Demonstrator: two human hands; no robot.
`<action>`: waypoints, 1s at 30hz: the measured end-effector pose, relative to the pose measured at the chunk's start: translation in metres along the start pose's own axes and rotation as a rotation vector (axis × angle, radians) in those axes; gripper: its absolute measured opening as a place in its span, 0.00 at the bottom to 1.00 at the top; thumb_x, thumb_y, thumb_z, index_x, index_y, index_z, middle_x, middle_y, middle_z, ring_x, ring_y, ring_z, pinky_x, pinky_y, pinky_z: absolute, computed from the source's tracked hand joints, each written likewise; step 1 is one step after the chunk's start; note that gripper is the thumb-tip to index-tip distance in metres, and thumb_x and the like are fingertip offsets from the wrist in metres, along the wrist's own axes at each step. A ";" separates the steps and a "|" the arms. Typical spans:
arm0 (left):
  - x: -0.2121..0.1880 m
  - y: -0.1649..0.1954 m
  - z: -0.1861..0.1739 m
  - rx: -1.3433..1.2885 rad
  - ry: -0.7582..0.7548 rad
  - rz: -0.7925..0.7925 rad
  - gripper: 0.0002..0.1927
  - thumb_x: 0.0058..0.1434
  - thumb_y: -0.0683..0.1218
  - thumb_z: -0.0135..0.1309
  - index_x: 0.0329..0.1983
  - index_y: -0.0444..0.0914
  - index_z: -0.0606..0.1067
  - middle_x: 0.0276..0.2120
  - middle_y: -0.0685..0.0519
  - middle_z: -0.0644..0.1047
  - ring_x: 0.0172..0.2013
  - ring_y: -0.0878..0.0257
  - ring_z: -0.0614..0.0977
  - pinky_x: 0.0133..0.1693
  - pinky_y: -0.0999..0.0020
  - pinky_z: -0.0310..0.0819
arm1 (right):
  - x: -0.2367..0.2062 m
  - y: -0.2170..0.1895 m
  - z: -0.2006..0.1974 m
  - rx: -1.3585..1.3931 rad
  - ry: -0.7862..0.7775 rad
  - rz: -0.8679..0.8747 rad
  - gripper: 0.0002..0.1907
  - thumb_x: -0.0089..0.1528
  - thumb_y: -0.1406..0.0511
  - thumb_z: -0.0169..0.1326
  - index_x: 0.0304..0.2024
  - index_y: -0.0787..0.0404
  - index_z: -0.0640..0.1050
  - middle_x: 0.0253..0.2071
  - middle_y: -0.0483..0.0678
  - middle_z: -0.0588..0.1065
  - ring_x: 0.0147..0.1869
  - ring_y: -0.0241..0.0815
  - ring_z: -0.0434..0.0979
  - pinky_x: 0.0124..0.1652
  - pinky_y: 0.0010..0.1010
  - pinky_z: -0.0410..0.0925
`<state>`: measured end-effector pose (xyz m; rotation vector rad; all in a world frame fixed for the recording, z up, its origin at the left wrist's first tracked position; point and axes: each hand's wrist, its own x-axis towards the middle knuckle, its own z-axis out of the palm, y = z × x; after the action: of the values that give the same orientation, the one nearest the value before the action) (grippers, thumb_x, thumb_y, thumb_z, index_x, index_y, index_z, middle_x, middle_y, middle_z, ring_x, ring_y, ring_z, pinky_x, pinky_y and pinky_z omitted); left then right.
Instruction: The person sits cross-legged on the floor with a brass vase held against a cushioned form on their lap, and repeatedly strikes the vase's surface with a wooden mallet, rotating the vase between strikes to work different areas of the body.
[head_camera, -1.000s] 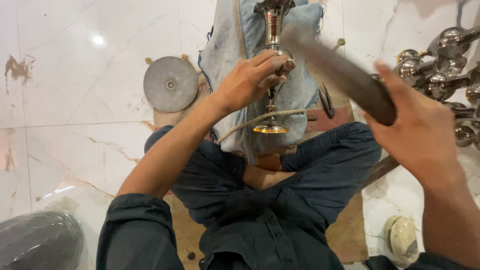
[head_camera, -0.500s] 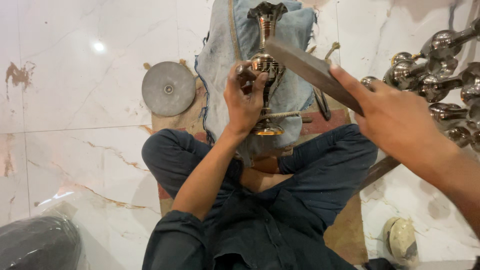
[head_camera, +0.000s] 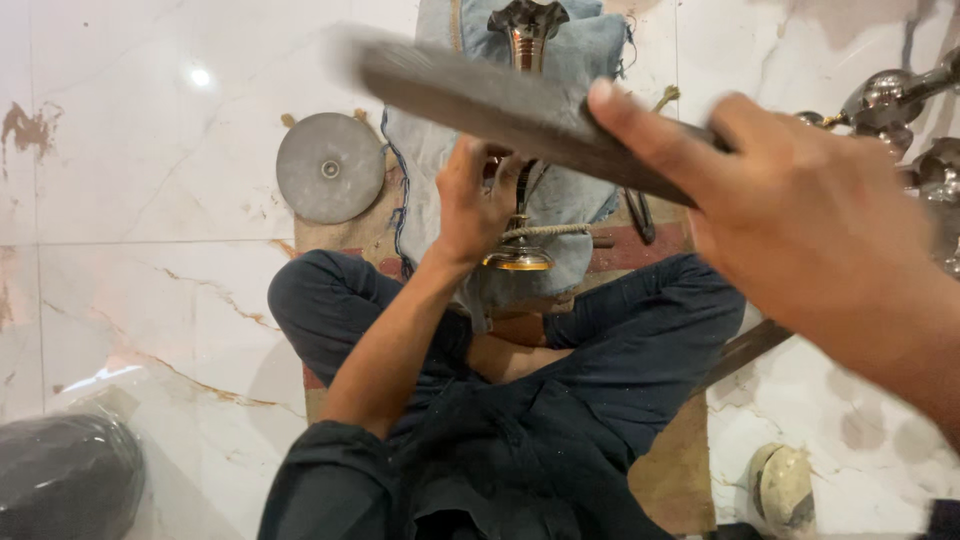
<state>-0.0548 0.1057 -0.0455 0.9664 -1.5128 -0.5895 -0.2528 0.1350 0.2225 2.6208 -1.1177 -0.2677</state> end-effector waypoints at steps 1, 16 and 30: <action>0.005 0.001 -0.004 -0.048 -0.055 0.003 0.11 0.72 0.37 0.55 0.55 0.34 0.70 0.47 0.47 0.79 0.44 0.57 0.85 0.46 0.62 0.86 | -0.007 0.000 -0.001 -0.226 -0.125 0.021 0.42 0.66 0.61 0.55 0.79 0.39 0.53 0.30 0.45 0.72 0.25 0.37 0.74 0.25 0.25 0.70; 0.079 0.019 -0.022 0.294 -0.769 0.294 0.25 0.68 0.45 0.61 0.67 0.42 0.70 0.41 0.48 0.77 0.38 0.49 0.82 0.41 0.55 0.78 | -0.096 -0.029 0.170 0.641 0.428 0.629 0.33 0.72 0.67 0.65 0.73 0.54 0.62 0.38 0.53 0.77 0.35 0.46 0.79 0.40 0.35 0.73; 0.076 0.025 -0.035 -0.147 -0.159 -0.046 0.21 0.77 0.39 0.54 0.69 0.43 0.63 0.46 0.50 0.79 0.44 0.60 0.87 0.46 0.67 0.89 | -0.090 -0.137 0.209 1.639 0.596 0.993 0.39 0.63 0.72 0.61 0.71 0.66 0.57 0.46 0.57 0.74 0.43 0.46 0.78 0.45 0.35 0.74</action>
<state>-0.0244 0.0613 0.0229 0.8597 -1.5662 -0.8153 -0.2789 0.2530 -0.0135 1.9553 -2.7000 2.2028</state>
